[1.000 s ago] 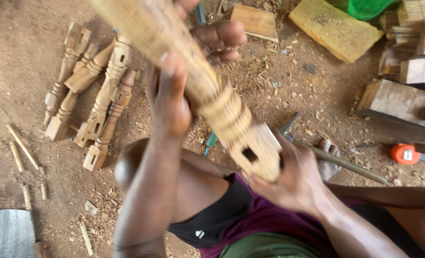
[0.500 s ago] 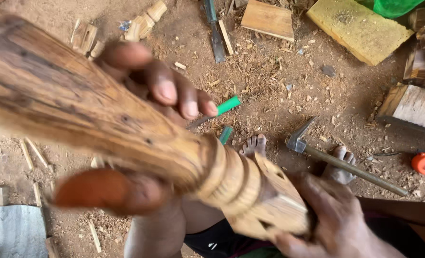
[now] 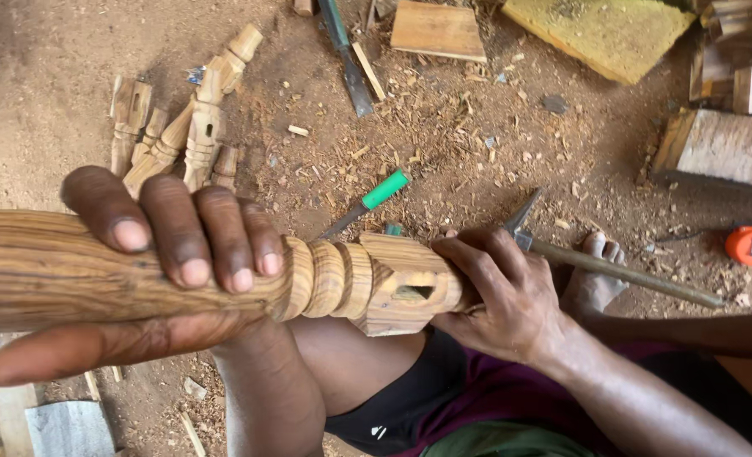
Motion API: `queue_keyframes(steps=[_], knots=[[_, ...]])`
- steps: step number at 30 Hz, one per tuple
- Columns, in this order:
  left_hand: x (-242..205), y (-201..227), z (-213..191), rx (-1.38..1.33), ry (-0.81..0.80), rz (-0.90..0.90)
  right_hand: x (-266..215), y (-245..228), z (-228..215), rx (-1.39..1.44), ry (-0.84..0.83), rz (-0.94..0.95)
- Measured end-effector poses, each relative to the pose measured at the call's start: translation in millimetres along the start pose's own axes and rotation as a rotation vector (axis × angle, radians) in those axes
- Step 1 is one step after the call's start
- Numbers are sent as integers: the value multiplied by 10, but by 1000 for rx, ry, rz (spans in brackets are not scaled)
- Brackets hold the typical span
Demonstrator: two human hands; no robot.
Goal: The person carves and notches a decorative wooden leg using an adze and a chisel, striking the tools with a hammer while holding the wood with their hands and feet.
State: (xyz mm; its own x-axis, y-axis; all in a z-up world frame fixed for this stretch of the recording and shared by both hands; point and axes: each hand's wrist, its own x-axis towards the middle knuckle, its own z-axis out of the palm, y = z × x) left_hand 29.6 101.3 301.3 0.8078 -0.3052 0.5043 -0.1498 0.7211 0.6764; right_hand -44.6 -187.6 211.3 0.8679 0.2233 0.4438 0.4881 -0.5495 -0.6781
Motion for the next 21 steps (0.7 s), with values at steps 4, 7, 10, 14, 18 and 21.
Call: queue_keyframes(steps=[4,7,10,14,18,21], knots=[[-17,-31,-118,-3,32,-25,41,62,-111,171,-37,-16],[-57,-36,-111,-17,71,-30,74,70,-160,213,-49,-17],[-65,33,-60,24,79,-55,105,56,-177,233,-38,-15],[-69,90,17,97,51,-48,106,32,-179,229,-28,-22],[-81,124,77,162,31,-53,93,31,-167,206,-32,-17],[-54,126,104,219,9,-17,86,32,-150,178,-21,-30]])
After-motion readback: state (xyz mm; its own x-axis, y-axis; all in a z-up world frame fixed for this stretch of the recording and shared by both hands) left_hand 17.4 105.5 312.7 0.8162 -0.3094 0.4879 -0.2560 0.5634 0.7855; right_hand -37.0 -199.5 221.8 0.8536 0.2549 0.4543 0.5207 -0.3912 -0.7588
